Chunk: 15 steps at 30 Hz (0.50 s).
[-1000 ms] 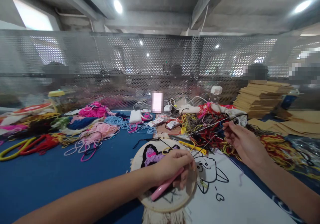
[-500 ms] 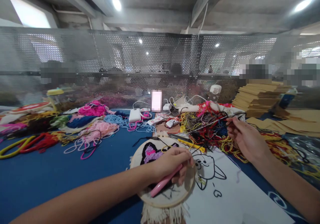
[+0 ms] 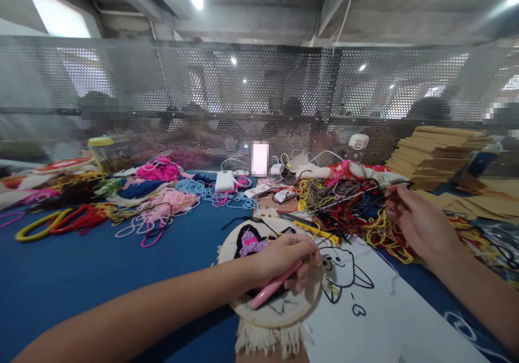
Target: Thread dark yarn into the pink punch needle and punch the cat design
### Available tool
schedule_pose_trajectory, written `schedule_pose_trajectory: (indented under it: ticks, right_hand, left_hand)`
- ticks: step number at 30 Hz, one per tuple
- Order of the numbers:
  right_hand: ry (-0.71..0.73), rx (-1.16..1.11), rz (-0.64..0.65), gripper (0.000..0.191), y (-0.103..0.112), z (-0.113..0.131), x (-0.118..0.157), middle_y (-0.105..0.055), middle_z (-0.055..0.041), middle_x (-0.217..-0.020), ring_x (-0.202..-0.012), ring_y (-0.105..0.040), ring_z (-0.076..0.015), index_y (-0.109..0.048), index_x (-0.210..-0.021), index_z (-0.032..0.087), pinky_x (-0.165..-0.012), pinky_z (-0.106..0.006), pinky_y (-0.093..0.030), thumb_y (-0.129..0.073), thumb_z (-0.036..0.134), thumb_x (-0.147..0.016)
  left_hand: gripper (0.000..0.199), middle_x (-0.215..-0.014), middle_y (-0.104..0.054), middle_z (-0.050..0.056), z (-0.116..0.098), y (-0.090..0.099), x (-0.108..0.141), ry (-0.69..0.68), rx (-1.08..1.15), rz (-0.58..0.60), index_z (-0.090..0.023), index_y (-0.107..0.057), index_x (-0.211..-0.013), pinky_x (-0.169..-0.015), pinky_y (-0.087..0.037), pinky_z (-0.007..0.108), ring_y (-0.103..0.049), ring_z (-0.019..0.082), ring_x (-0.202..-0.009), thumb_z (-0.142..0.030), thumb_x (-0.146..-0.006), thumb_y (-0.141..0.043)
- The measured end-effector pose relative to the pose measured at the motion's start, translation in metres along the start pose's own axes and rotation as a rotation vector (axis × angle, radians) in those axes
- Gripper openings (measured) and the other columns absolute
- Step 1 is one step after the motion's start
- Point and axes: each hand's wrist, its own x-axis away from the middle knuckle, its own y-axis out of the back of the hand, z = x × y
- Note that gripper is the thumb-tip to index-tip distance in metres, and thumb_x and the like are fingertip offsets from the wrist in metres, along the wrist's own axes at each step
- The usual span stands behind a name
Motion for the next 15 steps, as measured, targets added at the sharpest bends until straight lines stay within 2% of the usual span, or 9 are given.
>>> schedule_pose_trajectory:
  ticks: [6,15]
  right_hand:
    - [-0.016,-0.093,-0.007,0.017,0.009,0.0,-0.012,-0.055,0.0025,-0.069,-0.054,-0.047,-0.0047,-0.066,-0.069,0.017,-0.043,-0.011,-0.04,-0.073,0.031,-0.065]
    - [-0.04,-0.104,-0.023,0.015,0.008,0.001,-0.012,-0.055,0.0021,-0.067,-0.054,-0.047,-0.0057,-0.065,-0.068,0.016,-0.044,-0.014,-0.039,-0.07,0.03,-0.068]
  left_hand:
    - [0.024,-0.039,-0.048,-0.004,-0.002,-0.001,0.001,0.017,-0.014,-0.002,-0.015,-0.053,-0.074,-0.029,-0.024,0.016,-0.047,0.009,-0.032,-0.035,-0.083,-0.045]
    - [0.024,-0.04,-0.044,-0.006,-0.004,-0.002,0.002,0.001,-0.014,0.014,-0.016,-0.051,-0.074,-0.029,-0.022,0.016,-0.047,0.009,-0.032,-0.038,-0.082,-0.047]
